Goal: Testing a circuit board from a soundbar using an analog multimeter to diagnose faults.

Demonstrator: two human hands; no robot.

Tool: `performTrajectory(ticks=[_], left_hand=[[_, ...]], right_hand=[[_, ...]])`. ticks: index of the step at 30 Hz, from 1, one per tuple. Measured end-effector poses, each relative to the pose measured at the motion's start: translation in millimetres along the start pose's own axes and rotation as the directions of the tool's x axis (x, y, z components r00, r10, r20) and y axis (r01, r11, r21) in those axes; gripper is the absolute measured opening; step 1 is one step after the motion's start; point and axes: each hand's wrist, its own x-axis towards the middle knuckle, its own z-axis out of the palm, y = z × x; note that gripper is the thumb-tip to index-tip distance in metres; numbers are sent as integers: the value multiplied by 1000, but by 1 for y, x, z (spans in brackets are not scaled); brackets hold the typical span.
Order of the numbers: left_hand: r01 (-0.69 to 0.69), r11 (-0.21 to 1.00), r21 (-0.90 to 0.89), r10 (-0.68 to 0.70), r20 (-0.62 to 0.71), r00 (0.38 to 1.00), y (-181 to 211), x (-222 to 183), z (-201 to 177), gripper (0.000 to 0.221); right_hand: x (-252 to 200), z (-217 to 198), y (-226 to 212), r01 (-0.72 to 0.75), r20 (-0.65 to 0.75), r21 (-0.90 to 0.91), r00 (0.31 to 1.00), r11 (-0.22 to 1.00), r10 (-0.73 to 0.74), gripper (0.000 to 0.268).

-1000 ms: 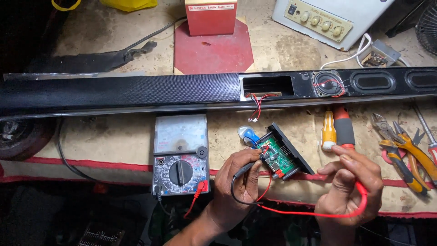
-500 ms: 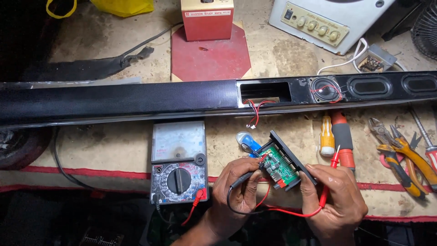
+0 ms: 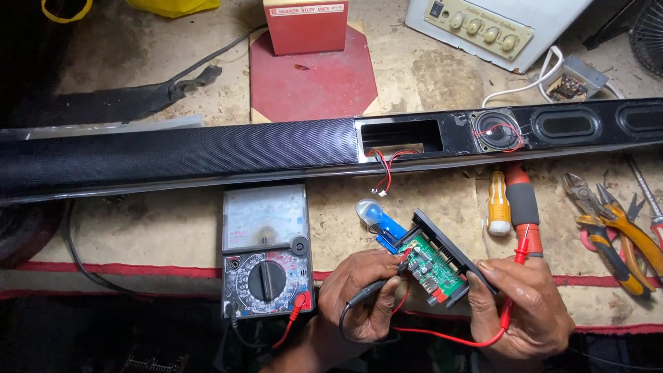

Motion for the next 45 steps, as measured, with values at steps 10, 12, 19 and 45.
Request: performTrajectory(ticks=[10, 12, 19, 45], left_hand=[[-45, 999, -23, 46, 30, 998, 2, 2, -6, 15], [-50, 998, -28, 51, 20, 999, 3, 2, -6, 16], [-44, 996, -84, 48, 47, 998, 6, 7, -9, 16], [-30, 992, -126, 48, 137, 989, 4, 9, -12, 11]], right_hand=[[0, -1, 0, 2, -40, 12, 999, 1000, -1, 17], [1, -1, 2, -1, -56, 18, 998, 1000, 2, 17], [9, -5, 14, 9, 13, 85, 1000, 996, -10, 17], [23, 1, -11, -238, 60, 11, 970, 971, 237, 5]])
